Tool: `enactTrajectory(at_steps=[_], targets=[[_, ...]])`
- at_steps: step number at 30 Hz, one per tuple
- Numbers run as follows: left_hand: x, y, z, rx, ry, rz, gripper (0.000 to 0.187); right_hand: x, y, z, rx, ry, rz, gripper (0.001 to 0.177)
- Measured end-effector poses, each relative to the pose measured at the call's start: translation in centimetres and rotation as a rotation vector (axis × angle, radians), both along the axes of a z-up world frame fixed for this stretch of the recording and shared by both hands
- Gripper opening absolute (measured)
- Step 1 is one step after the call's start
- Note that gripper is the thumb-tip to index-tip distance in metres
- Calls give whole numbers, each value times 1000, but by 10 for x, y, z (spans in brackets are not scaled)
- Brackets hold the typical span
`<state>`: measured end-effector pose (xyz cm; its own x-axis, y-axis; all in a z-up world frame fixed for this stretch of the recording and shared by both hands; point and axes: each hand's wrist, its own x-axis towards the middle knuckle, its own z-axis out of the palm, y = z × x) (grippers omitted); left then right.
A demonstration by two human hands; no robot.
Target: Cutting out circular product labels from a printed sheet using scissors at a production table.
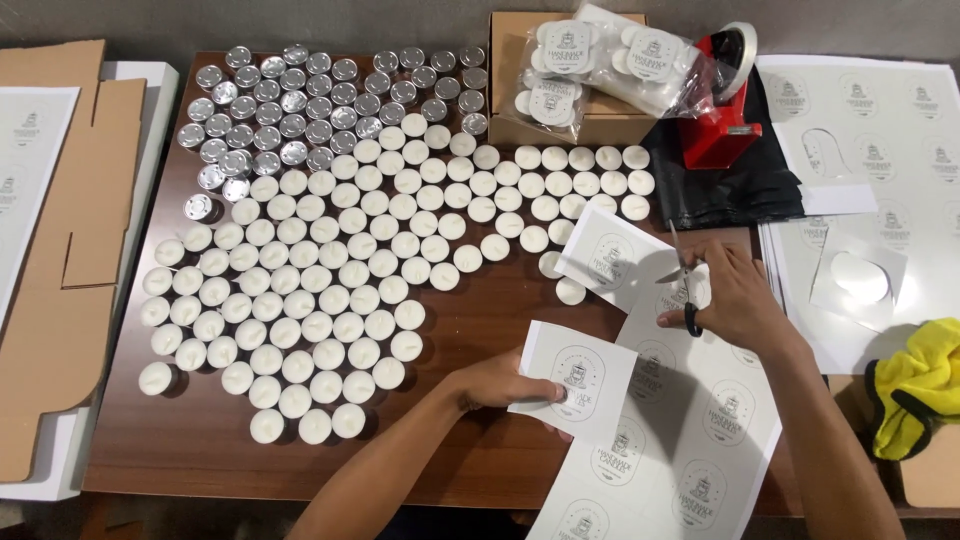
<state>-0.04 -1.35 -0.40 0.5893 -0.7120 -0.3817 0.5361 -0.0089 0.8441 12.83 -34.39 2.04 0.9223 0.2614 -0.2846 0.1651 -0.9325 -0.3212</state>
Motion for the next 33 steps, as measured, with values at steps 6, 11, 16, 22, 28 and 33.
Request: enactTrajectory(at_steps=[6, 11, 16, 22, 28, 33], targets=[[-1, 1, 1, 8, 4, -15, 64, -20, 2, 14, 241, -68, 8, 63], [-1, 1, 16, 20, 26, 27, 68, -73, 32, 56, 215, 8, -407, 93], [-3, 0, 18, -13, 61, 84, 68, -97, 38, 39, -23, 229, -298, 46], [-8, 0, -4, -152, -166, 174, 40, -92, 20, -2, -246, -61, 176, 60], [-10, -2, 0, -233, -110, 153, 28, -82, 25, 25, -265, 167, 255, 72], [-8, 1, 7, -168, 6, 77, 42, -86, 11, 70, 49, 403, -27, 78]])
